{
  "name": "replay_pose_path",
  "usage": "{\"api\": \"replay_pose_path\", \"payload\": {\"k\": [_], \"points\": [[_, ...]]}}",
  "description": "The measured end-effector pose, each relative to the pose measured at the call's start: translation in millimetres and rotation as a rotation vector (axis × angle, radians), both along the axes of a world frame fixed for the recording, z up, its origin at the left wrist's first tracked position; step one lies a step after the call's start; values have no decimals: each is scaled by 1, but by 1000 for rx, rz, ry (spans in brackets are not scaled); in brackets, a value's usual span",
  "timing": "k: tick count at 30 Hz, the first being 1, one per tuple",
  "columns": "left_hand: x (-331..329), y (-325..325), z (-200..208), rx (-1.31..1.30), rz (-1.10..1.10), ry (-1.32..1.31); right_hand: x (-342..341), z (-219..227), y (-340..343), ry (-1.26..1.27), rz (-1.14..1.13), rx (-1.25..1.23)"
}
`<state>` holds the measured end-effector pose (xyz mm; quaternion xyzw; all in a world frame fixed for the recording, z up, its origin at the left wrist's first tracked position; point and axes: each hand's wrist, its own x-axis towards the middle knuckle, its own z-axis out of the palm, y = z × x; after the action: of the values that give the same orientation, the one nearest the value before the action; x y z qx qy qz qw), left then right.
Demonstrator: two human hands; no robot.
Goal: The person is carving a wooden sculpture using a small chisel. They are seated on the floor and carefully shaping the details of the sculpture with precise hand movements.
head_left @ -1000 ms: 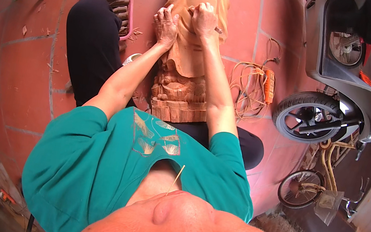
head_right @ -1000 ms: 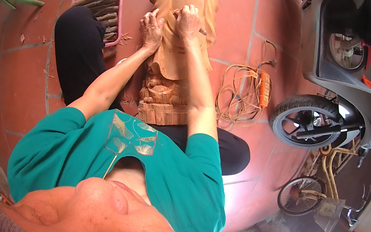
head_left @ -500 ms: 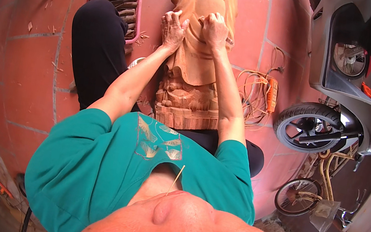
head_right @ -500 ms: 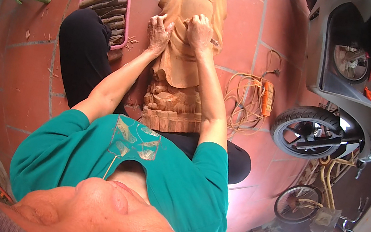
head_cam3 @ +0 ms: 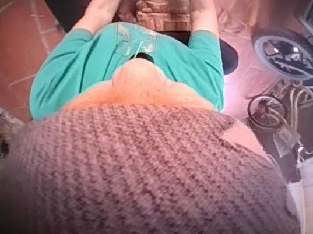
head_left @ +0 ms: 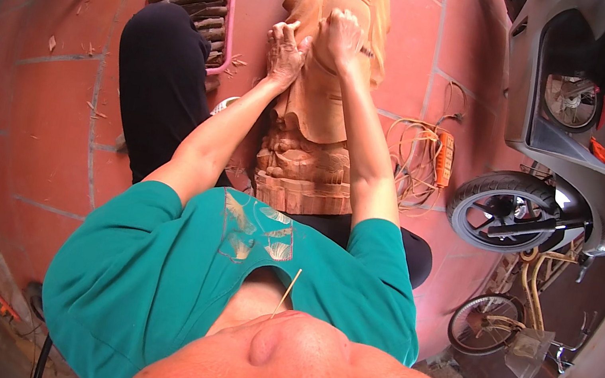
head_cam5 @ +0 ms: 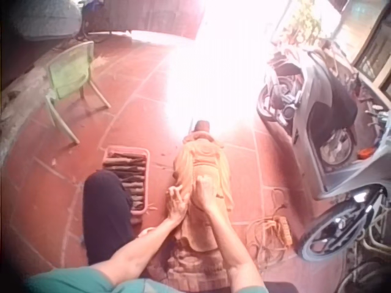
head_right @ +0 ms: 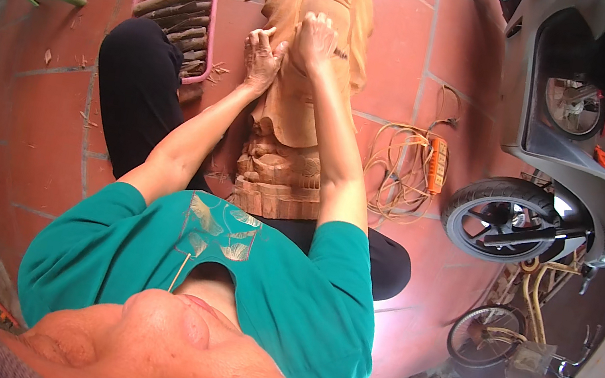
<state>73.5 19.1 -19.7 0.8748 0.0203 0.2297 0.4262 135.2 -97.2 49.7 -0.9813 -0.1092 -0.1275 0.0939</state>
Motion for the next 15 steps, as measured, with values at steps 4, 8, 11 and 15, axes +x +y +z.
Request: {"api": "replay_pose_path", "payload": {"k": [4, 8, 11, 15], "points": [[-2, 1, 0, 5, 15, -26, -27, 12, -3, 73, -38, 38], [-5, -3, 2, 3, 6, -13, -17, 10, 6, -13, -99, 18], [-5, -4, 3, -1, -5, -24, -5, 7, 7, -8, -118, -34], [-3, 1, 3, -26, 7, -1, -16, 2, 9, -35, -90, -13]]}}
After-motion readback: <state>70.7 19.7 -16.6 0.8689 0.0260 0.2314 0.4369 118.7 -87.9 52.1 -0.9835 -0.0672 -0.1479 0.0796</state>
